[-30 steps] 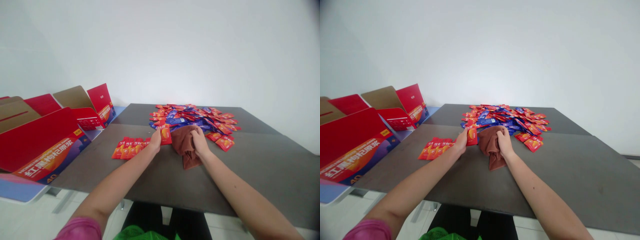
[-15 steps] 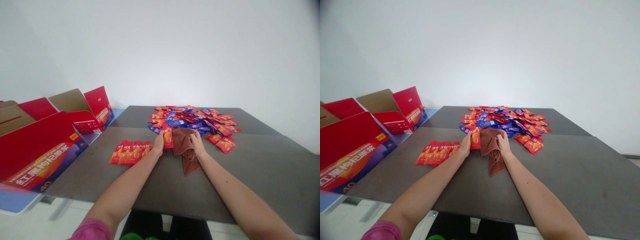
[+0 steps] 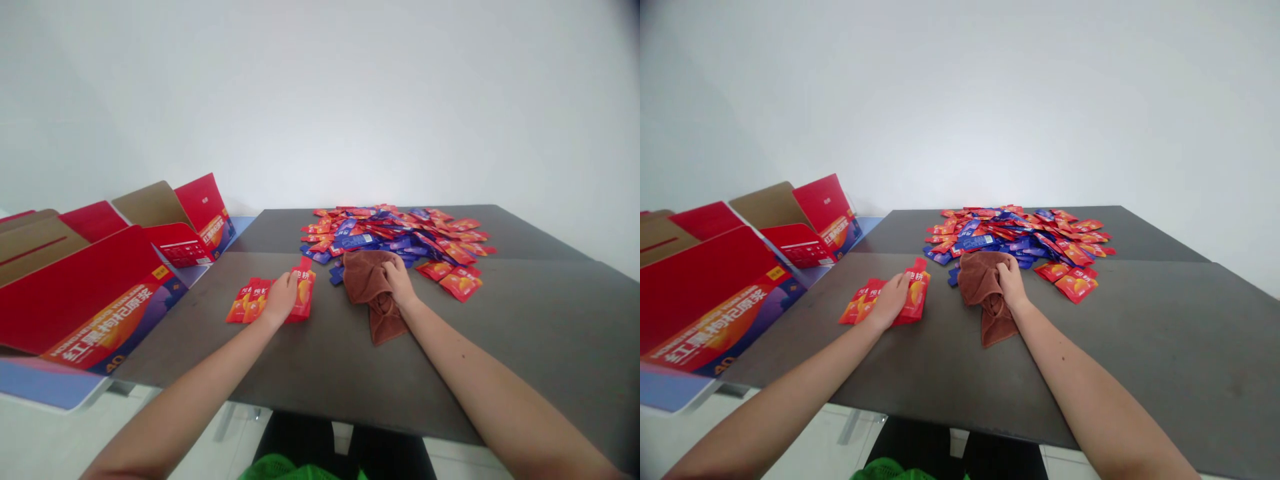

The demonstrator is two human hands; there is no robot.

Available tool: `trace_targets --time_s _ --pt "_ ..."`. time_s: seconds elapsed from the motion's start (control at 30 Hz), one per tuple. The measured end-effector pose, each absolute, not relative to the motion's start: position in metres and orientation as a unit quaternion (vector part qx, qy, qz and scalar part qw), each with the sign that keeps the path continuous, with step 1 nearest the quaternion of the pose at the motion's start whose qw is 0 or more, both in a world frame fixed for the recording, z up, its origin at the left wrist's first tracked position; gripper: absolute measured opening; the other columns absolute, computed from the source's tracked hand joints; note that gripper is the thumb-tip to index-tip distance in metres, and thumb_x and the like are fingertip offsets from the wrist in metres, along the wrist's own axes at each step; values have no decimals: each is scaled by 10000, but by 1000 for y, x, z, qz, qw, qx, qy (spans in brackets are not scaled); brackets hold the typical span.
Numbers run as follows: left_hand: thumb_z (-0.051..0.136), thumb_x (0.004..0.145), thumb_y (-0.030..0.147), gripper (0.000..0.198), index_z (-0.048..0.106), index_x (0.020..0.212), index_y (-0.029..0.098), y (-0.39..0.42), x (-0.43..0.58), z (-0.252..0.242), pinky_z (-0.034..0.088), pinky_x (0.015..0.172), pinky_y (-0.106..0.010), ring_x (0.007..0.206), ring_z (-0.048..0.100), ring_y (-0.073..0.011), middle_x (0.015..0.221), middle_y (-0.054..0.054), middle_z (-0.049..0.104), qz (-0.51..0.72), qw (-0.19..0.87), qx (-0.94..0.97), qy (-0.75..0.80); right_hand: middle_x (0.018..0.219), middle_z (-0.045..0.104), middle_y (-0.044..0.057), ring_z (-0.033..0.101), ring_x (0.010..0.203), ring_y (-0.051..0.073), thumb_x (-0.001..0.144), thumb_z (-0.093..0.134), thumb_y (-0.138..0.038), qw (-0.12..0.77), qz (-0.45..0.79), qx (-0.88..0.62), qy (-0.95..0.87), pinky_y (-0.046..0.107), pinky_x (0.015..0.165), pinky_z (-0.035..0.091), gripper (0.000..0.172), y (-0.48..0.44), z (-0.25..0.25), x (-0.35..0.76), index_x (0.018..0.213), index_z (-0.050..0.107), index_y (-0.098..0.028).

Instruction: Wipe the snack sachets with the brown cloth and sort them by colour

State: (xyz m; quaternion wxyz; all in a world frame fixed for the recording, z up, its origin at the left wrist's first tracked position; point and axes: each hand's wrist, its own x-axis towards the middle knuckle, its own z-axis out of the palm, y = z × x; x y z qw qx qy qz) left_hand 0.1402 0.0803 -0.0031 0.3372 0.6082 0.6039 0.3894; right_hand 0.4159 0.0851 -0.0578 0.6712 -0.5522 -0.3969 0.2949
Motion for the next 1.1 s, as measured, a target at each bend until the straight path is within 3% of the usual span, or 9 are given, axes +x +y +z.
trace_targets --time_s 0.07,0.17,0.27,0.4,0.7,0.87,1.1 --pt "501 845 430 420 636 1114 136 68 125 -3 207 1114 -517 1288 422 -352 1280 -191 576 357 276 639 623 923 609 13 553 882 194 676 520 -348 675 298 -548 -394 356 869 430 303 84 -57 414 946 558 -217" --pt "532 801 552 725 419 1406 169 49 113 -15 61 1097 -643 1405 195 -421 1515 -200 306 239 129 688 673 943 609 19 554 896 196 679 517 -345 679 299 -542 -394 359 874 431 309 84 -57 414 955 564 -215" --pt "474 754 710 858 319 1468 261 41 106 -28 102 1029 -727 1407 111 -486 1578 -165 160 105 73 704 699 953 602 19 549 923 197 678 517 -337 681 296 -541 -395 361 897 421 309 86 -59 415 960 567 -219" --pt "396 732 778 905 279 1483 288 60 98 -30 156 1008 -735 1398 122 -502 1586 -143 146 63 81 695 711 949 598 17 551 923 196 682 508 -330 679 296 -541 -398 363 898 420 315 88 -62 416 971 570 -220" --pt "344 719 802 963 271 1491 232 128 89 -18 123 1012 -753 1408 117 -486 1583 -157 149 40 96 667 737 919 613 16 549 887 197 680 520 -344 676 298 -544 -397 363 877 424 313 84 -59 416 961 569 -214" --pt "337 741 793 949 277 1490 214 113 88 -17 154 1037 -710 1415 123 -470 1578 -180 147 38 92 661 744 887 611 11 556 852 194 683 518 -348 678 306 -539 -396 362 850 437 317 85 -59 415 965 557 -209" --pt "372 778 755 853 245 1491 306 65 77 -31 157 1061 -672 1426 109 -445 1593 -133 121 35 21 729 683 923 606 18 553 874 191 684 520 -345 679 312 -535 -394 356 870 429 336 92 -65 417 986 558 -203"
